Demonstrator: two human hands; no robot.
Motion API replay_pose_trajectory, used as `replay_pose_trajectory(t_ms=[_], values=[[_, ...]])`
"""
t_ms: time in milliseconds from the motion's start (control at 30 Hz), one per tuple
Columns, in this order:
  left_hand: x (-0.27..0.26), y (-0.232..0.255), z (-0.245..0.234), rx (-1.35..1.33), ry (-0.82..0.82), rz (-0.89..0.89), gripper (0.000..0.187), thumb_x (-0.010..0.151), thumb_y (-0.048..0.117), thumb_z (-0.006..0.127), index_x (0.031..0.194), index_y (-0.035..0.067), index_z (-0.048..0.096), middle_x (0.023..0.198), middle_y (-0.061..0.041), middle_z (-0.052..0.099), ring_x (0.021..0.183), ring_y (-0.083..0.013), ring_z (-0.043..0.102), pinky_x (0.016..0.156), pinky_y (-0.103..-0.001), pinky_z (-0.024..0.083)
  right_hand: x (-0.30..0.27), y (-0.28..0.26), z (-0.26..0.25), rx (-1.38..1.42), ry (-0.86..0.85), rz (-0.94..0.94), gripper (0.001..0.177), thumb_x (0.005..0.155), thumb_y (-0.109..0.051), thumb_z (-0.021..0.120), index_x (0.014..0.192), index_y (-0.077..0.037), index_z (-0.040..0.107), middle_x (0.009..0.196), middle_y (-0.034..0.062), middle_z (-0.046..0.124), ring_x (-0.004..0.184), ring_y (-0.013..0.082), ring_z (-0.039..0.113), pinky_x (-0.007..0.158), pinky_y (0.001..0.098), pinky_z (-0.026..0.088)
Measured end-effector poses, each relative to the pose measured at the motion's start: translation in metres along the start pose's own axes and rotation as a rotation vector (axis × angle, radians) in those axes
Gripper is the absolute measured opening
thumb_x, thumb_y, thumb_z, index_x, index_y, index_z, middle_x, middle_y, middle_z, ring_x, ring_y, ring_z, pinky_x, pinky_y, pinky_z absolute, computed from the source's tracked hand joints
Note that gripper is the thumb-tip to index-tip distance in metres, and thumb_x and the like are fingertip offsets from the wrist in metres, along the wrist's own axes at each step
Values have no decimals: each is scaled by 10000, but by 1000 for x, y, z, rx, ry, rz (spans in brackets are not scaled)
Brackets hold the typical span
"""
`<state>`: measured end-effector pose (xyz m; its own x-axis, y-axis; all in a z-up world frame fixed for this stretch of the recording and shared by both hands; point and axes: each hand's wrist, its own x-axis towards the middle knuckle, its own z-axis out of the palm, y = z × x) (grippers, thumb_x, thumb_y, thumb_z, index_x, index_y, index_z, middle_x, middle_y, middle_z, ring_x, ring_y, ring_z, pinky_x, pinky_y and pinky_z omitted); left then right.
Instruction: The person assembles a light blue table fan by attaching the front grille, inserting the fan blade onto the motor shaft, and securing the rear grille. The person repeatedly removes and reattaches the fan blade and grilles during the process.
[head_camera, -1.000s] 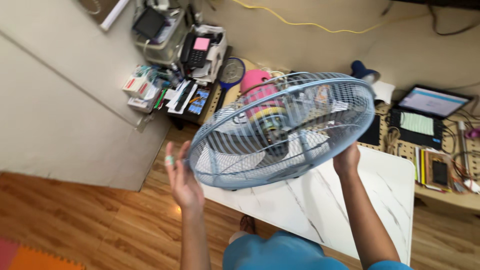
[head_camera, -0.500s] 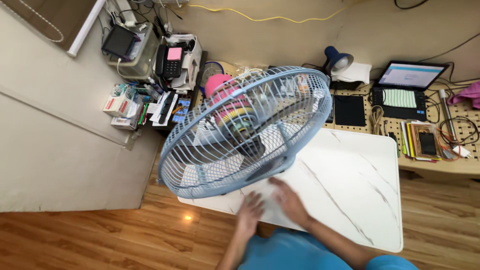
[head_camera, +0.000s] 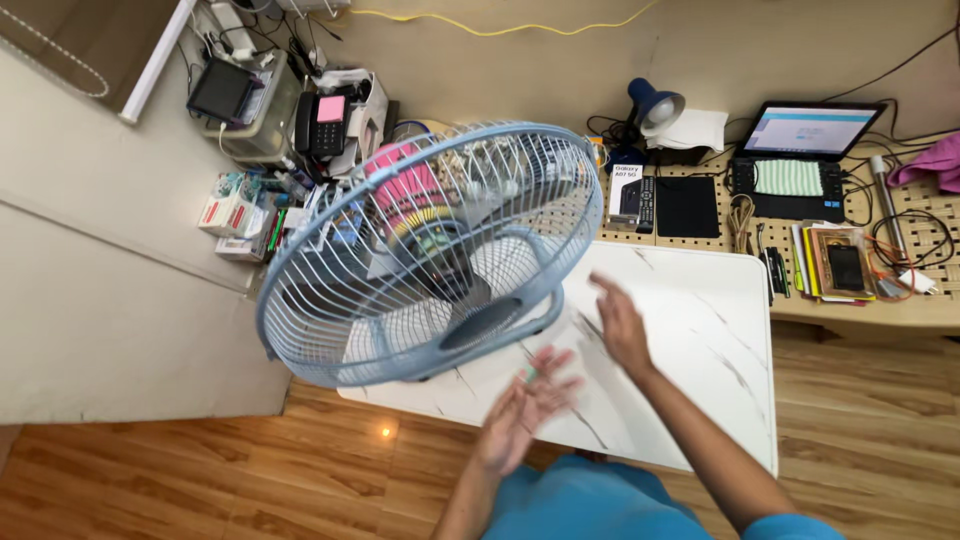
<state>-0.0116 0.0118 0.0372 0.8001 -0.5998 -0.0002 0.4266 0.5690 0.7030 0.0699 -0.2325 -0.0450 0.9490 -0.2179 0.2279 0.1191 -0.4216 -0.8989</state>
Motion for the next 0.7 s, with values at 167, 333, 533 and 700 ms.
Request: replay_pose_trajectory(t_ms=[167, 333, 533, 700], values=[[-15, -34, -56, -46, 627, 195, 662, 999, 395, 526, 1548, 46, 403, 1470, -156, 548, 1301, -304, 561, 1107, -472, 451, 68, -43, -24, 295, 22, -53, 551, 1118, -445, 349, 1453, -46, 527, 1528, 142, 542, 1428, 281, 503, 1172, 428, 399], [-46, -11, -111, -36, 1149, 585, 794, 1037, 480, 533, 1654, 69, 249, 1586, -201, 446, 1324, -334, 500, 1156, -584, 350, 113, -74, -28, 452, -85, -99, 706, 1084, -557, 333, 1585, -60, 331, 1606, 176, 402, 1488, 322, 411, 1217, 444, 332], [-64, 84, -112, 532, 999, 916, 826, 1090, 471, 430, 1674, 152, -60, 1758, -140, 24, 1621, -294, 132, 1298, -432, 128, 134, -83, -21, 495, -193, -265, 759, 1087, -535, 474, 1627, -49, 254, 1665, 173, 321, 1564, 310, 292, 1277, 436, 243], [-53, 102, -125, 596, 939, 877, 736, 1119, 353, 431, 1686, 120, 25, 1747, -122, 125, 1590, -252, 192, 1274, -392, 176, 129, -81, -17, 564, -180, -267, 731, 1082, -473, 564, 1608, -48, 285, 1621, 157, 394, 1523, 280, 367, 1264, 405, 286]])
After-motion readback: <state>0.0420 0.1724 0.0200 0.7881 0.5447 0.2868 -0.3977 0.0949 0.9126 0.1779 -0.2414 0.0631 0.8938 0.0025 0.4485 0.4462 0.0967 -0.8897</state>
